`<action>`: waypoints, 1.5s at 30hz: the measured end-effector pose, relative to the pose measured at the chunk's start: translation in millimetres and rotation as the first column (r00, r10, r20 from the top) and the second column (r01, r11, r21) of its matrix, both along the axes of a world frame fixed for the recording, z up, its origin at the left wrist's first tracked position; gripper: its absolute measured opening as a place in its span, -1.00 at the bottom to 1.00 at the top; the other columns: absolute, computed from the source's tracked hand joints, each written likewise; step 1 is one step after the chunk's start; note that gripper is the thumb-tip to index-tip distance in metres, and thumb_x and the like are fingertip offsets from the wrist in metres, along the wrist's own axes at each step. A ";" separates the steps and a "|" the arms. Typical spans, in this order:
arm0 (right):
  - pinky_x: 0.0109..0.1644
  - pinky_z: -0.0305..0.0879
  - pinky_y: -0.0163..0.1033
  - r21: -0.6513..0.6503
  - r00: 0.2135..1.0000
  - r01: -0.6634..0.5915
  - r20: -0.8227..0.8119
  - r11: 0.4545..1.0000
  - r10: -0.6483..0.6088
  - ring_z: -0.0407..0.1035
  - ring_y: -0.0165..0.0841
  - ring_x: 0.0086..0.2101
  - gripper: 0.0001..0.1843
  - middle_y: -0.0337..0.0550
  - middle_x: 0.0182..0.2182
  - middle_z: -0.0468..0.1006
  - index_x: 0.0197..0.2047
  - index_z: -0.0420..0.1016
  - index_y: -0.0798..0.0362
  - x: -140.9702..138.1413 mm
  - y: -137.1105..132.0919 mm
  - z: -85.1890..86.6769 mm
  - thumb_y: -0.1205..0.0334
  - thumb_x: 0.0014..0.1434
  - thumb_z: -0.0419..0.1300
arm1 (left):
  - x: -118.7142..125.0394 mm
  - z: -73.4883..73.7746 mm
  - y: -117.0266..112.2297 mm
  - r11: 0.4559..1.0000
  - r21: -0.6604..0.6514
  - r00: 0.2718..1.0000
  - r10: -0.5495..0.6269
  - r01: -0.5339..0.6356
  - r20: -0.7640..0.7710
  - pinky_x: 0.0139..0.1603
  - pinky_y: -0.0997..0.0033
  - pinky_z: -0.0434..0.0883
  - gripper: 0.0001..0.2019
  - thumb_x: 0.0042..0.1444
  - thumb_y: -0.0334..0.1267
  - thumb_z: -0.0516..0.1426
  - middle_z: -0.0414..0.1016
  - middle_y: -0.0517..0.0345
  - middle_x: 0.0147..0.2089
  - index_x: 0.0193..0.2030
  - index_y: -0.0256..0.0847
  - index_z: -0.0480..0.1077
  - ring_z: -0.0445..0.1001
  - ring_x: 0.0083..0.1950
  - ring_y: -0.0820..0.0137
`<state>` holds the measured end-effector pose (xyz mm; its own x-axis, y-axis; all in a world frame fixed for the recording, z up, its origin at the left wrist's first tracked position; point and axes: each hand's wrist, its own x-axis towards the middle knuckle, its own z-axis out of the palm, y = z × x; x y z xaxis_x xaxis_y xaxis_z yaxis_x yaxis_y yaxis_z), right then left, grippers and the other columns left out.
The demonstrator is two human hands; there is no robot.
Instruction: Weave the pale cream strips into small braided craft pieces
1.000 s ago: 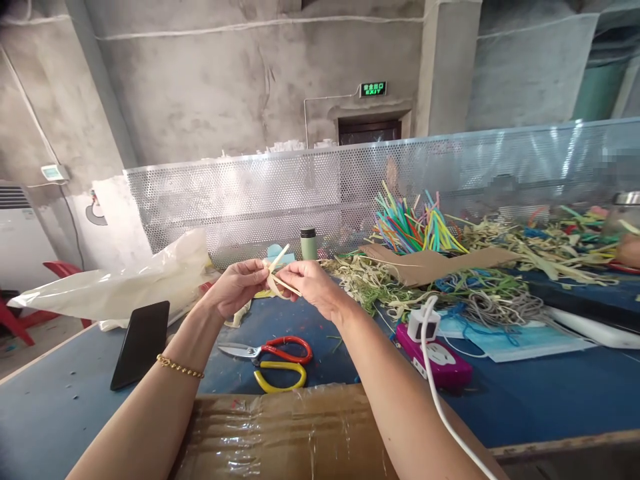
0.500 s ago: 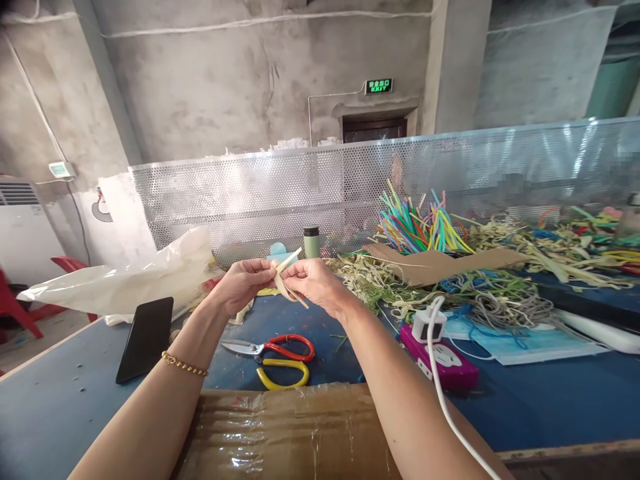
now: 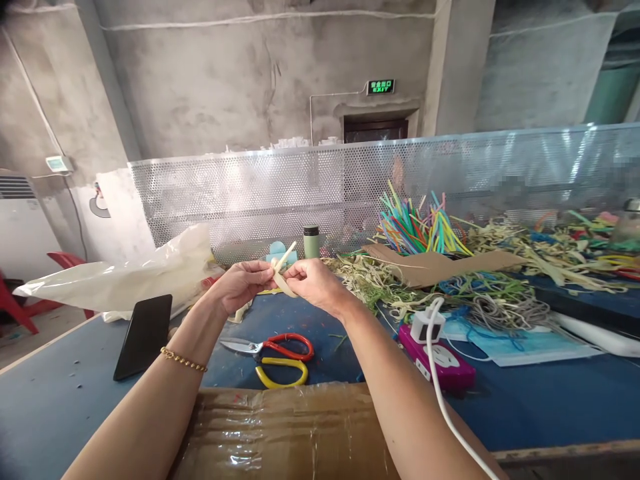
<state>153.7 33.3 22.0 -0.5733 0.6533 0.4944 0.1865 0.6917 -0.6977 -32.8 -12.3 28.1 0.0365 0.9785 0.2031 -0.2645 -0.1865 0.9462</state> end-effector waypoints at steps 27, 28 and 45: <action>-0.42 0.27 -0.31 -0.252 0.961 -0.114 -0.272 0.961 0.043 0.36 -0.46 -0.52 -0.86 -0.20 -0.50 0.52 -0.33 0.44 0.11 -1.5 -17.1 12.9 0.34 -0.03 0.27 | 14.5 -3.8 5.3 0.981 0.122 0.989 0.150 -0.148 -0.008 -0.38 0.44 0.38 -0.83 -0.25 -0.43 0.38 0.55 0.04 -0.50 -0.43 -0.39 0.58 0.44 -0.50 0.48; -0.42 0.27 -0.31 -0.266 0.956 -0.139 -0.287 0.954 0.059 0.36 -0.46 -0.52 -0.86 -0.19 -0.51 0.53 -0.35 0.44 0.12 -0.7 -17.2 13.4 0.33 -0.03 0.29 | 13.9 -3.9 5.3 0.983 0.120 0.990 0.141 -0.140 -0.005 -0.36 0.43 0.39 -0.82 -0.25 -0.42 0.38 0.56 0.02 -0.48 -0.42 -0.39 0.59 0.45 -0.48 0.47; -0.20 0.40 -0.23 -0.132 0.932 -0.273 -0.282 0.953 0.228 0.46 -0.41 -0.39 -0.77 -0.17 -0.44 0.58 -0.25 0.60 0.10 3.1 -14.1 13.2 0.14 0.06 0.35 | 11.1 -2.7 2.1 0.992 0.128 1.000 0.007 -0.008 0.011 -0.23 0.34 0.43 -0.71 -0.27 -0.31 0.43 0.58 -0.02 -0.42 -0.36 -0.40 0.60 0.51 -0.41 0.40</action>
